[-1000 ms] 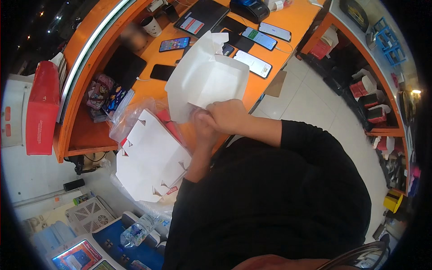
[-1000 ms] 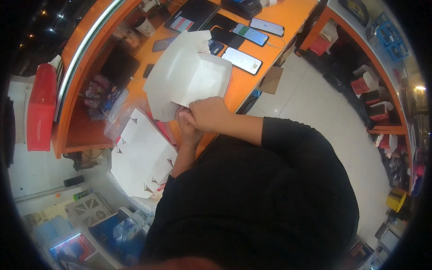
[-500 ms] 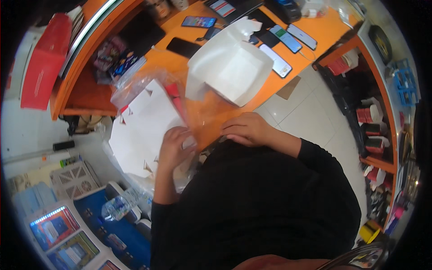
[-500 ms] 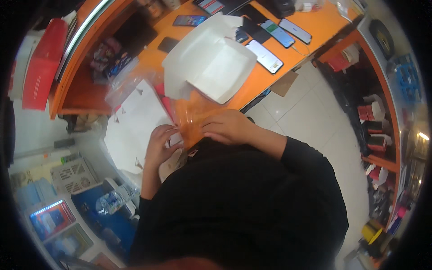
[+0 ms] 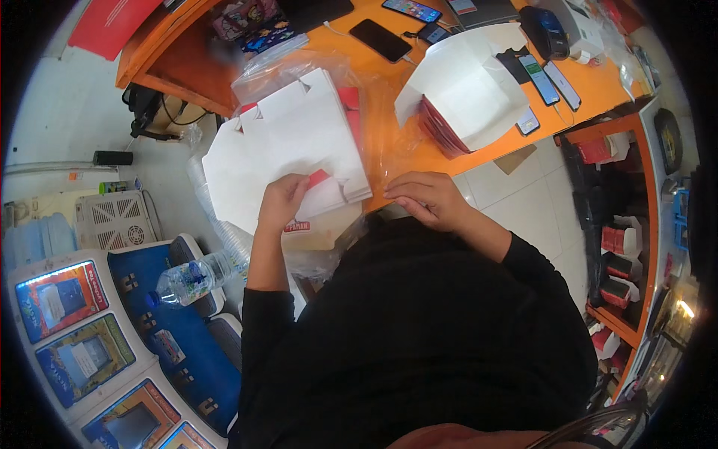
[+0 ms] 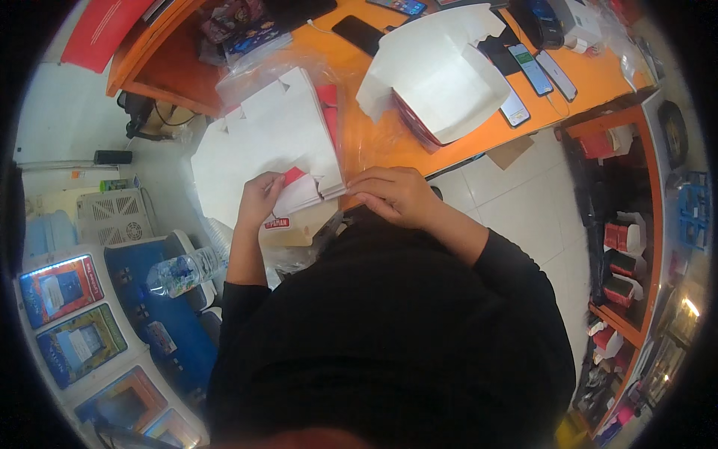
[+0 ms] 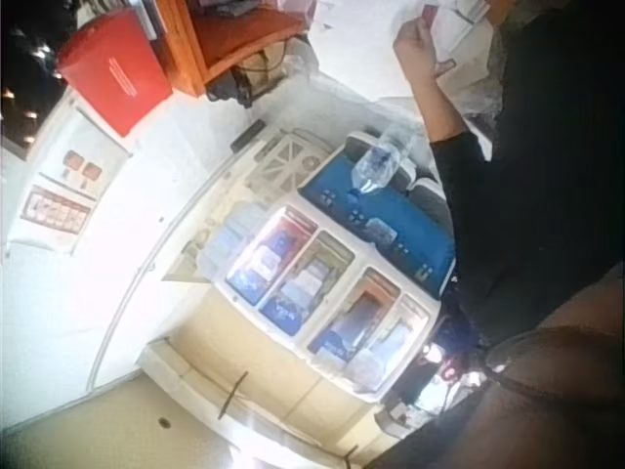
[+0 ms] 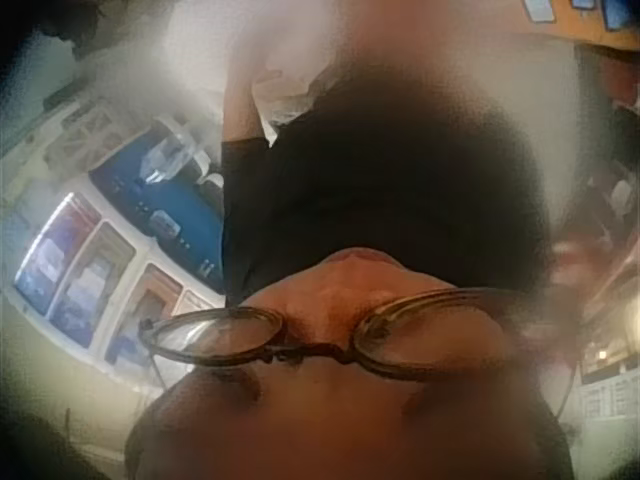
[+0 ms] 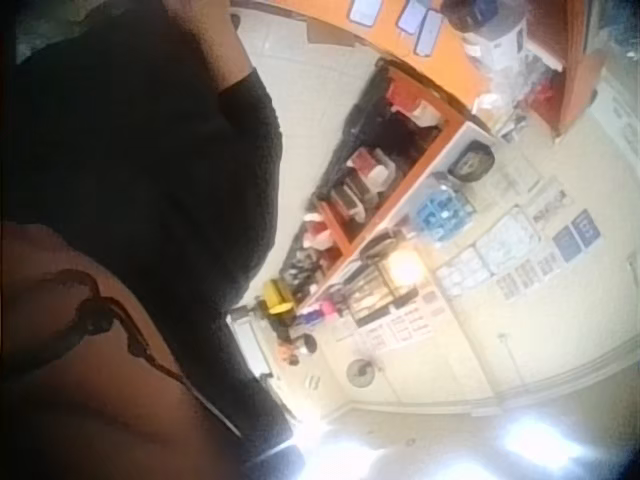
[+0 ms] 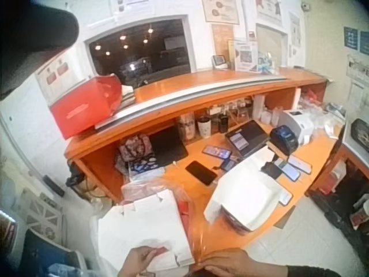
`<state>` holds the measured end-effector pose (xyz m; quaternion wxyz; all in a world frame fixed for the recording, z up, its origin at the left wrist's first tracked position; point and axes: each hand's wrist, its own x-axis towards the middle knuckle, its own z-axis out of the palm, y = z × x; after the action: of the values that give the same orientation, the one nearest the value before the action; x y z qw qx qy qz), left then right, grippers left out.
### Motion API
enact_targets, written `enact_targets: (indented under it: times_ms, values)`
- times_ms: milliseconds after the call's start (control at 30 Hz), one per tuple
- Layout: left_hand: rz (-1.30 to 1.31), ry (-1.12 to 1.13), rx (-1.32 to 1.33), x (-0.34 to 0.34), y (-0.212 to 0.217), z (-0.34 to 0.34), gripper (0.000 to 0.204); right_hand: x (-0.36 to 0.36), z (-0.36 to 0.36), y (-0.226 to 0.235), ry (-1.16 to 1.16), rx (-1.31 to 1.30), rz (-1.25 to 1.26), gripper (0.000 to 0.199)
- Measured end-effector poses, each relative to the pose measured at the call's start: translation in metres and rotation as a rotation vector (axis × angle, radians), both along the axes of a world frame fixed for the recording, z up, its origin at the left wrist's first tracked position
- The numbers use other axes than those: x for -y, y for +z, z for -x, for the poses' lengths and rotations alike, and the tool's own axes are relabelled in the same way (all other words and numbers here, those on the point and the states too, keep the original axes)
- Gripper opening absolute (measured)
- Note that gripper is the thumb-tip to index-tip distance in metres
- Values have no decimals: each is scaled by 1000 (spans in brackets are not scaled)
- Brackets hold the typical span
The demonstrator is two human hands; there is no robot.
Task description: The person folds and assembles cardboard food boxes by hand at a desk, interlocking the tabs to create a finished container.
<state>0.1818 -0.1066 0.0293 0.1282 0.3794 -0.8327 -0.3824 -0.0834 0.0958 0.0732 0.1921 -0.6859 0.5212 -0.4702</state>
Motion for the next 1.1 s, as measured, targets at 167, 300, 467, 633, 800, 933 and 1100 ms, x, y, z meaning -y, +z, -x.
enact_targets:
  times_ms: [167,300,467,633,800,933,1100]
  values:
    - [-171,92,-139,3,-17,-12,15,20,-22,1,8,56,7,13]
    - [-310,71,-196,-2,-14,-16,13,45,-47,-1,-86,52,-102,15]
    - [-291,-97,-137,-11,-6,-17,11,94,-62,-41,75,-26,-400,21]
    - [223,-382,-28,-16,11,-20,25,104,-69,-48,253,-402,-464,25]
    - [282,-344,25,-20,5,-33,26,104,-74,-53,274,-578,-339,26]
    - [262,-357,76,-14,5,-30,15,107,-76,-63,286,-653,-307,24]
    - [157,-361,59,-1,-3,-30,14,122,-71,-69,348,-468,-376,24]
